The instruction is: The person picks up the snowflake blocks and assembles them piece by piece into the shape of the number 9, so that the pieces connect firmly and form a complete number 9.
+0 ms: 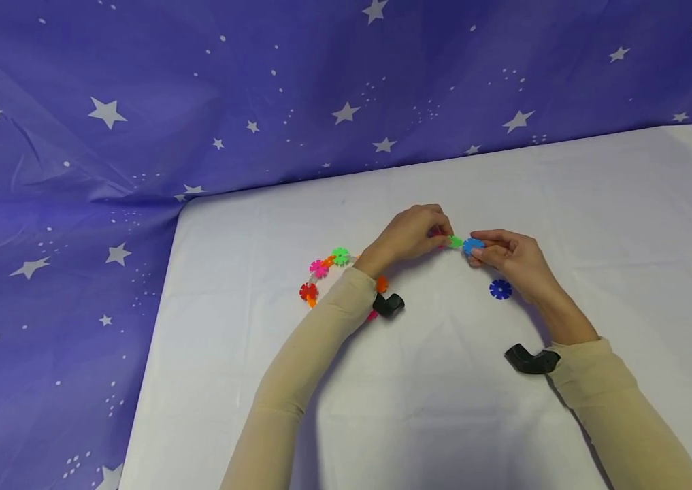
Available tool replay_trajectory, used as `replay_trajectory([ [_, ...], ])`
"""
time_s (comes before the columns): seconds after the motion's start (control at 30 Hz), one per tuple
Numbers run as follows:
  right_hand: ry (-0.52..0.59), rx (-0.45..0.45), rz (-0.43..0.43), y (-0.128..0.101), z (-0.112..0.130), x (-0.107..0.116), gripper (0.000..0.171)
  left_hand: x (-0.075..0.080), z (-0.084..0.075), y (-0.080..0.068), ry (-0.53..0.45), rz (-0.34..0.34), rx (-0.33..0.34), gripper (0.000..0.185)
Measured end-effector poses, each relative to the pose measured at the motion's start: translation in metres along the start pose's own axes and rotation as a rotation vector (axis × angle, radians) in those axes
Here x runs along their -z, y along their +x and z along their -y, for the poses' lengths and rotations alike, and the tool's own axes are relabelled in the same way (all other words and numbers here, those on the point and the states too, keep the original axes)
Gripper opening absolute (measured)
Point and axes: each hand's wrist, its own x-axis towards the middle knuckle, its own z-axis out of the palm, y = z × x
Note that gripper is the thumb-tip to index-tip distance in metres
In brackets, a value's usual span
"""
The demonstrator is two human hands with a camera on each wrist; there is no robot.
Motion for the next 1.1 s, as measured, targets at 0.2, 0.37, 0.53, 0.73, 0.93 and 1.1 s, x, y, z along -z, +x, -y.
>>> replay_trajectory([
  [0.2,0.138,0.053,0.014,0.001,-0.004,-0.004,0.045,-0.001,-0.001,-0.001,0.015,0.016,0.013,0.013],
  [0.37,0.226,0.060,0.001,0.002,-0.006,-0.007,0.045,-0.002,0.000,-0.001,0.023,0.020,0.019,0.013],
  [0.53,0.210,0.060,-0.010,0.002,-0.006,-0.009,0.045,-0.003,0.001,-0.002,0.029,0.006,0.007,0.011],
  [0.73,0.228,0.050,-0.024,0.001,-0.007,-0.011,0.042,-0.005,0.003,-0.002,0.035,-0.019,-0.007,0.009],
  [0.93,0.224,0.010,-0.027,0.002,-0.007,-0.012,0.042,-0.005,0.003,-0.003,0.056,-0.010,-0.008,0.010],
  [1.1,0.212,-0.001,-0.024,0.003,-0.008,-0.013,0.043,-0.006,0.004,-0.004,0.062,-0.009,-0.011,0.009],
])
